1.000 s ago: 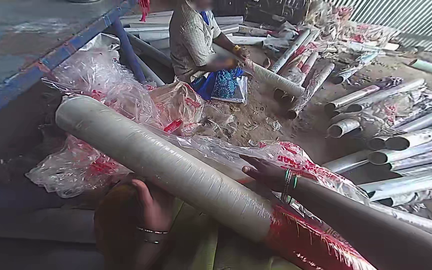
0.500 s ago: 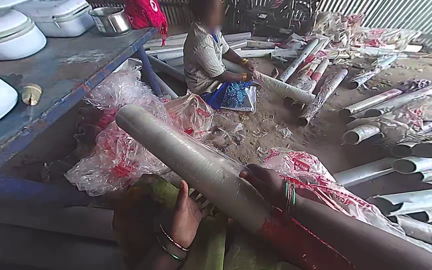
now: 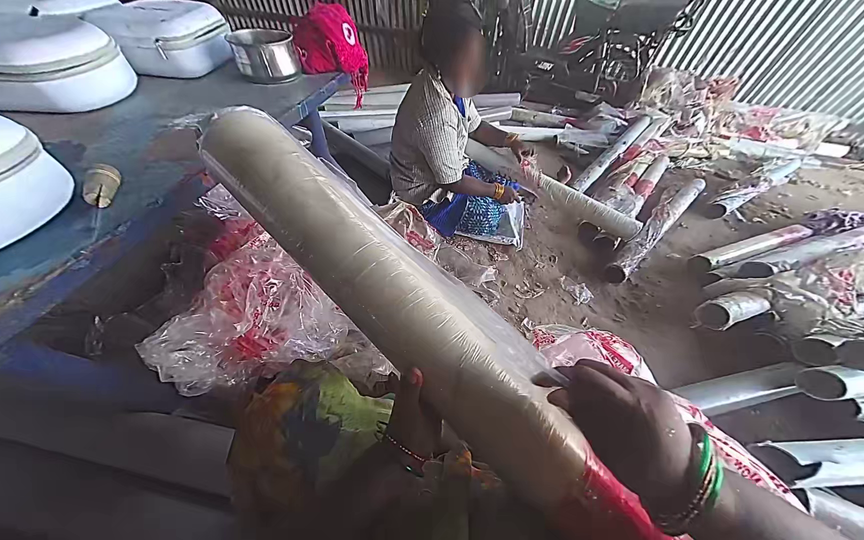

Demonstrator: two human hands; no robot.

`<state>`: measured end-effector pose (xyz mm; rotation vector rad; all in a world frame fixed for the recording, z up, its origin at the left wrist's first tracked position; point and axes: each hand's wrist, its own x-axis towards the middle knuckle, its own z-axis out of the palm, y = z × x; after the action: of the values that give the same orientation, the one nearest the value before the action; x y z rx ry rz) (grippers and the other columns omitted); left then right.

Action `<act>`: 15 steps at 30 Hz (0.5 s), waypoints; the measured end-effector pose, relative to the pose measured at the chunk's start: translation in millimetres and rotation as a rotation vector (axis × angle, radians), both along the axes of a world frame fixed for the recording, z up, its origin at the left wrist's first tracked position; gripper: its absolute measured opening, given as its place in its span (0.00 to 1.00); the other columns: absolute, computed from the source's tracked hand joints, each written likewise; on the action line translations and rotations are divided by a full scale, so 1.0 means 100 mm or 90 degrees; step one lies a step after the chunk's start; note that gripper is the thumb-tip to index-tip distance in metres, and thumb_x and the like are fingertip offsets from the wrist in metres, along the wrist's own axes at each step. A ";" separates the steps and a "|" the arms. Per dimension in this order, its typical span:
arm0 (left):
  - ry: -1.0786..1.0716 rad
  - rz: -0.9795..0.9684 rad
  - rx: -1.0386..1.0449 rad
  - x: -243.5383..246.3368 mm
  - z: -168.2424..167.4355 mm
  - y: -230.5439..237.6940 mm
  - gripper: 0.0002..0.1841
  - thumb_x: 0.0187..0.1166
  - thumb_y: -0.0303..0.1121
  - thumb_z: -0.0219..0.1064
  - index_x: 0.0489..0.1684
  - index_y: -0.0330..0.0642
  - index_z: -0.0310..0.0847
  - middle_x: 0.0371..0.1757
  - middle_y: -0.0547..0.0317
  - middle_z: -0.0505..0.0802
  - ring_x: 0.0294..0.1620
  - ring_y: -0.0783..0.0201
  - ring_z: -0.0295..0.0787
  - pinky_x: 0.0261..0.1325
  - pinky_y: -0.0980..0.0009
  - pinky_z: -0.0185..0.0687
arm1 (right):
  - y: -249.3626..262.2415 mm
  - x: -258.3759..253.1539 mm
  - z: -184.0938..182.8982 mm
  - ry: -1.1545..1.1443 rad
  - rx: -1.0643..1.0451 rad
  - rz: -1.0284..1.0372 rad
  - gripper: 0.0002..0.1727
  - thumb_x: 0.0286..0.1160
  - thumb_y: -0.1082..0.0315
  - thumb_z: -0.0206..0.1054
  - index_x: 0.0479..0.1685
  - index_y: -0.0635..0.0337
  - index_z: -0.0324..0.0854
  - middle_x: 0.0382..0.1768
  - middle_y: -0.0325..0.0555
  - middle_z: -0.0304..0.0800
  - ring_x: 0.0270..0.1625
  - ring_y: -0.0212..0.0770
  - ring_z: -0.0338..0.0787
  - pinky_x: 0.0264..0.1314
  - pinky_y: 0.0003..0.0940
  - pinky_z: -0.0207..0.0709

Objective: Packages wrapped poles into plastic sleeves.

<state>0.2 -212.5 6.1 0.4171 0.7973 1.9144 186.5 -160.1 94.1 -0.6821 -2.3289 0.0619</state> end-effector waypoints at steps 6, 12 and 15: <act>0.030 -0.040 0.021 0.02 -0.36 -0.05 0.49 0.43 0.74 0.79 0.58 0.47 0.68 0.43 0.79 0.91 0.48 0.83 0.90 0.55 0.78 0.87 | 0.27 0.12 -0.12 -0.057 -0.080 -0.110 0.20 0.81 0.59 0.59 0.42 0.70 0.89 0.33 0.62 0.93 0.30 0.56 0.94 0.29 0.51 0.83; 0.093 -0.131 -0.083 -0.21 -0.42 -0.22 0.58 0.55 0.69 0.79 0.73 0.31 0.54 0.53 0.68 0.85 0.52 0.78 0.87 0.58 0.76 0.86 | 0.16 0.10 -0.15 -0.080 -0.033 -0.045 0.21 0.80 0.57 0.60 0.37 0.67 0.89 0.27 0.56 0.92 0.26 0.49 0.92 0.27 0.41 0.84; 0.202 -0.029 -0.108 -0.58 -0.32 -0.27 0.68 0.64 0.79 0.61 0.88 0.28 0.31 0.70 0.54 0.79 0.59 0.72 0.87 0.57 0.70 0.88 | 0.02 0.11 -0.10 -0.097 -0.058 -0.031 0.17 0.76 0.63 0.63 0.36 0.71 0.88 0.26 0.61 0.91 0.25 0.53 0.92 0.29 0.43 0.84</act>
<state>-58.0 -239.1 -25.8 0.6368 1.1382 1.7433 197.8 -157.7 84.2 -0.8134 -2.4668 0.0980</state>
